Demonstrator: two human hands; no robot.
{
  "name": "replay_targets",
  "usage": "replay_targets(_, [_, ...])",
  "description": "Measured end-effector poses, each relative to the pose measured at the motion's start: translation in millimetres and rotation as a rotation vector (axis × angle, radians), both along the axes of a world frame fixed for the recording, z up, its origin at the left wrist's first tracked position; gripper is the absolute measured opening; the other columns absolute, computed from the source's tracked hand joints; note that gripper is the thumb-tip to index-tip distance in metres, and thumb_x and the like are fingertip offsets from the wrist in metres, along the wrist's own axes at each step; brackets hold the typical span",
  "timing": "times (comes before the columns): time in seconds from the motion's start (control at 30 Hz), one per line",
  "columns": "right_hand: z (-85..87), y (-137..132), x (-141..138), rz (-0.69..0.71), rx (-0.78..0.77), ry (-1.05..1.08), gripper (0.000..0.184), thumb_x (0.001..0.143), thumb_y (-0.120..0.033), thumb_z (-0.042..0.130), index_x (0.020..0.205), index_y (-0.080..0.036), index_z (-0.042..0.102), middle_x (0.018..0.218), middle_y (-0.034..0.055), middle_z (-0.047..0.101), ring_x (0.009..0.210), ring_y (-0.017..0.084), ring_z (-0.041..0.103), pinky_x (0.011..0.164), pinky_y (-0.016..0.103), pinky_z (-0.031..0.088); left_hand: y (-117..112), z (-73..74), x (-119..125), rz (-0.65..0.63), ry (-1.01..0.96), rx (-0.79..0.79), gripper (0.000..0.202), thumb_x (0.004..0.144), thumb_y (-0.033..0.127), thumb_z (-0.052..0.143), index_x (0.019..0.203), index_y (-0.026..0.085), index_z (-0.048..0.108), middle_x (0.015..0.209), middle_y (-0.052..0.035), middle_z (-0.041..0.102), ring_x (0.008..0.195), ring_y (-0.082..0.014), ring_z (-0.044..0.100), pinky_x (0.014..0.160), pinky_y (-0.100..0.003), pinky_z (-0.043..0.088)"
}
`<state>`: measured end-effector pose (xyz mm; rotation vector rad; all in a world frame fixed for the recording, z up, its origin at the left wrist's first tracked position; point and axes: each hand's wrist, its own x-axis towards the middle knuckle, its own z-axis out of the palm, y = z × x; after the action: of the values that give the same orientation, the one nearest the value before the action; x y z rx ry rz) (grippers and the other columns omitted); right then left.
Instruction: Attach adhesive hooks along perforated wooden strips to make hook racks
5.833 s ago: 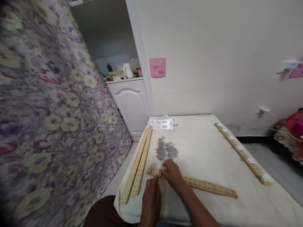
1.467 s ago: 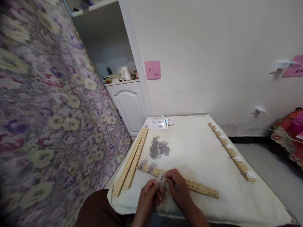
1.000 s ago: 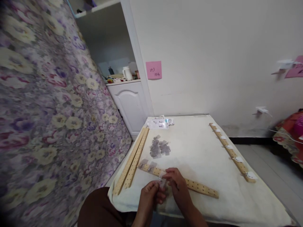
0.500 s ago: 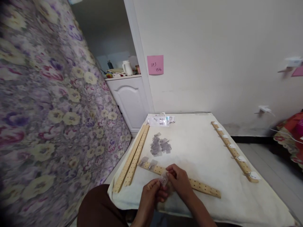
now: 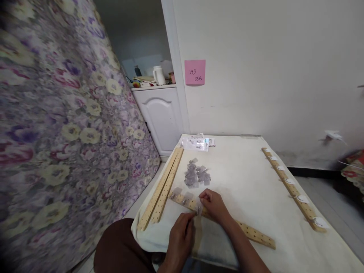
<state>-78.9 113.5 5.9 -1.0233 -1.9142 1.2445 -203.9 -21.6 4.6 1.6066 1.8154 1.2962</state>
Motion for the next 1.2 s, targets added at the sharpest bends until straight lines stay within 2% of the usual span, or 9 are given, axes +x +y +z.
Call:
replay_targets(0.13, [-6.0, 1.2, -4.4, -0.007, -0.005, -0.021, 0.013, 0.072, -0.022, 0.05, 0.076, -0.017, 0.062, 0.062, -0.0019, 0.059, 0.059, 0.014, 0.052, 0.057, 0.024, 0.038, 0.5, -9.8, -0.7, -0.033, 0.042, 0.001, 0.03, 0.09, 0.022, 0.037, 0.112, 0.021, 0.058, 0.098, -0.008, 0.062, 0.094, -0.019, 0.058, 0.084, -0.033, 0.046])
replay_targets(0.27, [-8.3, 2.8, -5.7, -0.029, -0.031, -0.013, 0.014, 0.072, -0.023, 0.05, 0.076, -0.017, 0.062, 0.062, -0.0014, 0.06, 0.059, 0.014, 0.053, 0.057, 0.024, 0.039, -0.2, -12.2, -2.1, -0.039, 0.081, -0.02, 0.035, 0.09, 0.018, 0.034, 0.117, 0.021, 0.055, 0.102, -0.009, 0.061, 0.097, -0.0189, 0.056, 0.086, -0.034, 0.046])
replay_targets(0.6, [-10.8, 5.9, -5.8, -0.062, -0.028, -0.034, 0.015, 0.071, -0.023, 0.049, 0.075, -0.017, 0.062, 0.06, -0.0019, 0.058, 0.058, 0.014, 0.052, 0.056, 0.024, 0.038, 0.0, -27.5, -3.1, -0.042, 0.278, -0.045, 0.05, 0.08, 0.007, 0.038, 0.127, 0.02, 0.05, 0.107, -0.0095, 0.059, 0.1, -0.0201, 0.055, 0.087, -0.033, 0.047])
replay_targets(0.77, [-11.8, 7.2, -6.5, -0.071, -0.047, -0.037, 0.014, 0.07, -0.022, 0.049, 0.073, -0.017, 0.062, 0.062, -0.0011, 0.061, 0.059, 0.015, 0.053, 0.057, 0.024, 0.039, 0.5, -29.4, -1.5, -0.037, 0.352, -0.089, 0.054, 0.08, 0.005, 0.035, 0.13, 0.022, 0.046, 0.107, -0.0091, 0.058, 0.1, -0.02, 0.054, 0.086, -0.033, 0.047])
replay_targets(1.2, [-14.5, 8.9, -5.2, -0.079, -0.047, -0.044, 0.015, 0.069, -0.022, 0.048, 0.073, -0.018, 0.062, 0.061, -0.0009, 0.06, 0.058, 0.015, 0.053, 0.056, 0.024, 0.038, 0.9, -28.6, 0.3, -0.023, 0.39, -0.108, 0.054, 0.08, 0.004, 0.035, 0.13, 0.022, 0.046, 0.106, -0.0093, 0.057, 0.1, -0.0204, 0.052, 0.087, -0.032, 0.046])
